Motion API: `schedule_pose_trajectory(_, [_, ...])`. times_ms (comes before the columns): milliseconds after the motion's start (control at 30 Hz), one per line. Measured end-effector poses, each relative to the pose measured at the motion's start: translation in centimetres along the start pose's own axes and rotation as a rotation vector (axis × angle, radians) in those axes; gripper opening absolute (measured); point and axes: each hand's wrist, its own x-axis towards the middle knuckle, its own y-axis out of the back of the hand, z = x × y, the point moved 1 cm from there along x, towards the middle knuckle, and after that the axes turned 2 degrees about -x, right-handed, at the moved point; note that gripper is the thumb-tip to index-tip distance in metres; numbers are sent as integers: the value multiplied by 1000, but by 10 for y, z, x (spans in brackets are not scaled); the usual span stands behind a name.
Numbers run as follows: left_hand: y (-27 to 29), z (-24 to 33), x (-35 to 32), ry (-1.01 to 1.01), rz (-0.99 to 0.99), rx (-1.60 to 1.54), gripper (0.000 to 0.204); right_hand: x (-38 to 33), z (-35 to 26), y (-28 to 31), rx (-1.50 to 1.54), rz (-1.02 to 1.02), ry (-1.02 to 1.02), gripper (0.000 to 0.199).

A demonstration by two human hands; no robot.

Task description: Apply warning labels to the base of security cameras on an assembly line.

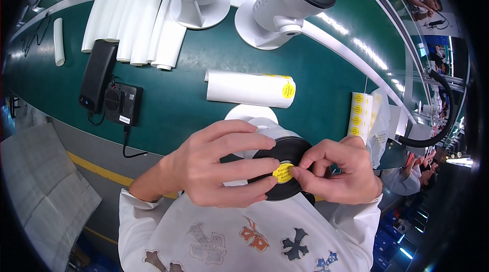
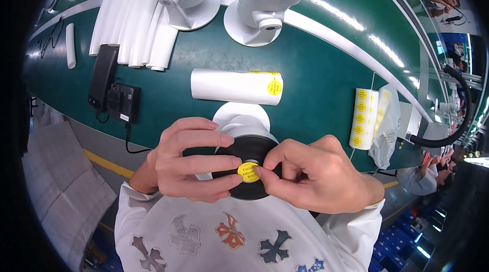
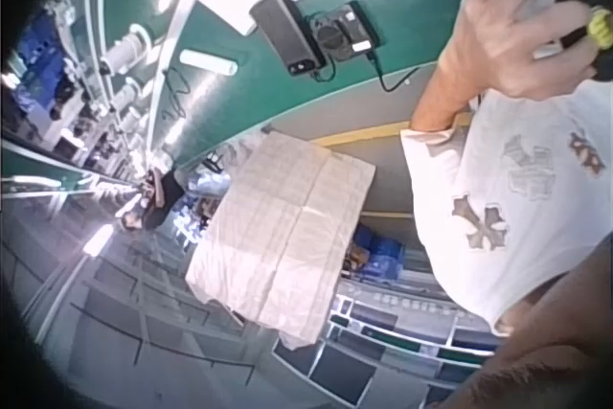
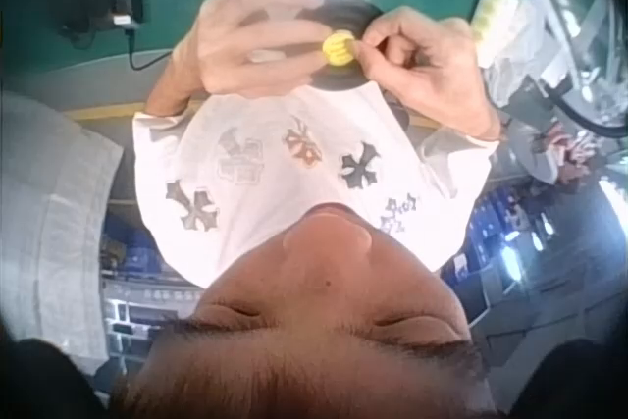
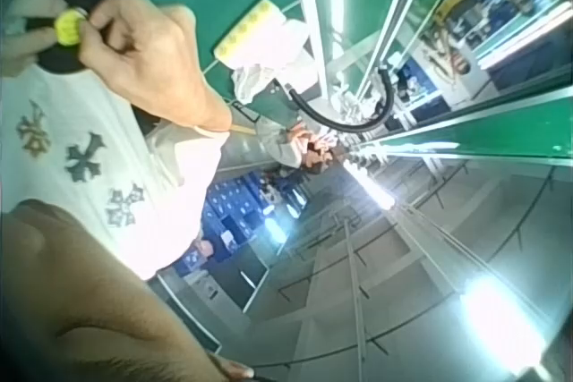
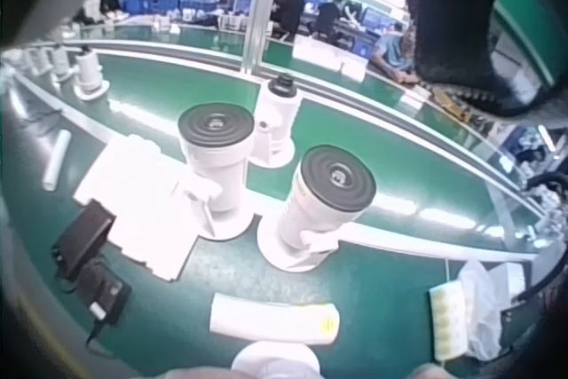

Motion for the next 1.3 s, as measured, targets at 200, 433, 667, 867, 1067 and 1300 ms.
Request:
schedule_pose_trajectory(200, [-1,-1,1,2,-19,11,21,-2,1,0,-36,15,10,11])
schedule_pose_trajectory(433, [0,1,2,15,-39,26,22,-5,-2,0,-168,94,16,19])
schedule_pose_trajectory(667, [1,4,3,-5,-77,59,23,-10,12,2,-43,138,52,17])
schedule_pose_trajectory(867, [-7,4,7,-22,-184,184,36,-10,27,-4,128,122,48,21])
schedule_pose_trajectory(1067, [-7,4,13,-90,-184,152,40,-10,35,-7,276,67,60,23])
schedule_pose_trajectory(1300, [-9,0,2,-160,-120,259,37,-12,40,-10,328,81,86,23])
